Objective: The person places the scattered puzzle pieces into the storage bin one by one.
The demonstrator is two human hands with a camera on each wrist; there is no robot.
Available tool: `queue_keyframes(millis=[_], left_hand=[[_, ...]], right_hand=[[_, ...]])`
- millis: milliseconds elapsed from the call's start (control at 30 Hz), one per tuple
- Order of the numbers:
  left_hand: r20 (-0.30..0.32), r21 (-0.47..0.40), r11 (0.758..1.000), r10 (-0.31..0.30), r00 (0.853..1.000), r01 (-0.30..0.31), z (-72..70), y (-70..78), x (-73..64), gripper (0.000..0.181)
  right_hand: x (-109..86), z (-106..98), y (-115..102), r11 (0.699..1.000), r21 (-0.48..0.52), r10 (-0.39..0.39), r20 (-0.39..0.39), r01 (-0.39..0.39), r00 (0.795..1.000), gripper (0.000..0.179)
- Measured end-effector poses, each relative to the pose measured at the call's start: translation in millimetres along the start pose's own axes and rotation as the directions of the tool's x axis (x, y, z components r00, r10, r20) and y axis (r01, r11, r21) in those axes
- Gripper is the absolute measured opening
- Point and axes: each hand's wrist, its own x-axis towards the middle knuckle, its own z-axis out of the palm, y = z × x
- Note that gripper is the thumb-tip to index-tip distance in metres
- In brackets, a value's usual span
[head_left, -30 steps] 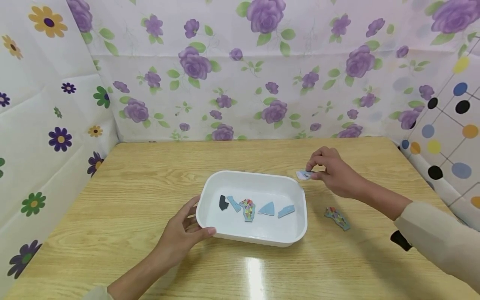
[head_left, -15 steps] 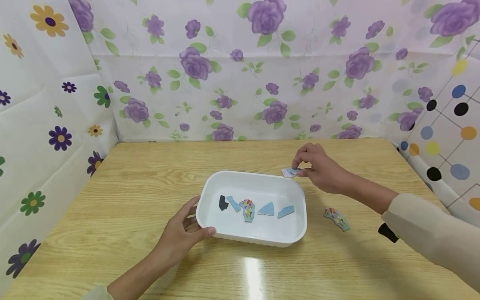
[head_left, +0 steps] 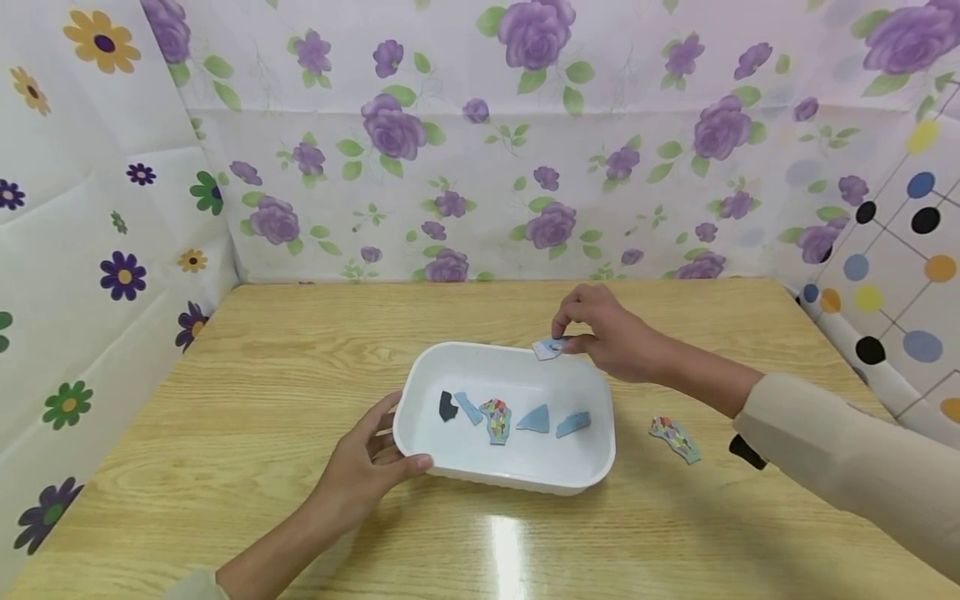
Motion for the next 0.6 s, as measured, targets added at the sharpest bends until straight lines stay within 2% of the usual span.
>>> queue_keyframes(millis=[300, 600], left_hand=[[-0.011, 0.009, 1.0, -0.003, 1.0, 0.003, -0.6, -1.5, -0.2, 0.09], [-0.001, -0.005, 1.0, 0.0, 1.0, 0.0, -0.3, -1.4, 0.2, 0.089]], right_hand=[[19.0, 6, -25, 0.999, -0.024, -0.031, 0.061, 0.033, 0.998, 0.013], [36.5, 21, -46, 0.999, -0.02, -0.043, 0.193, 0.047, 0.98, 0.009]])
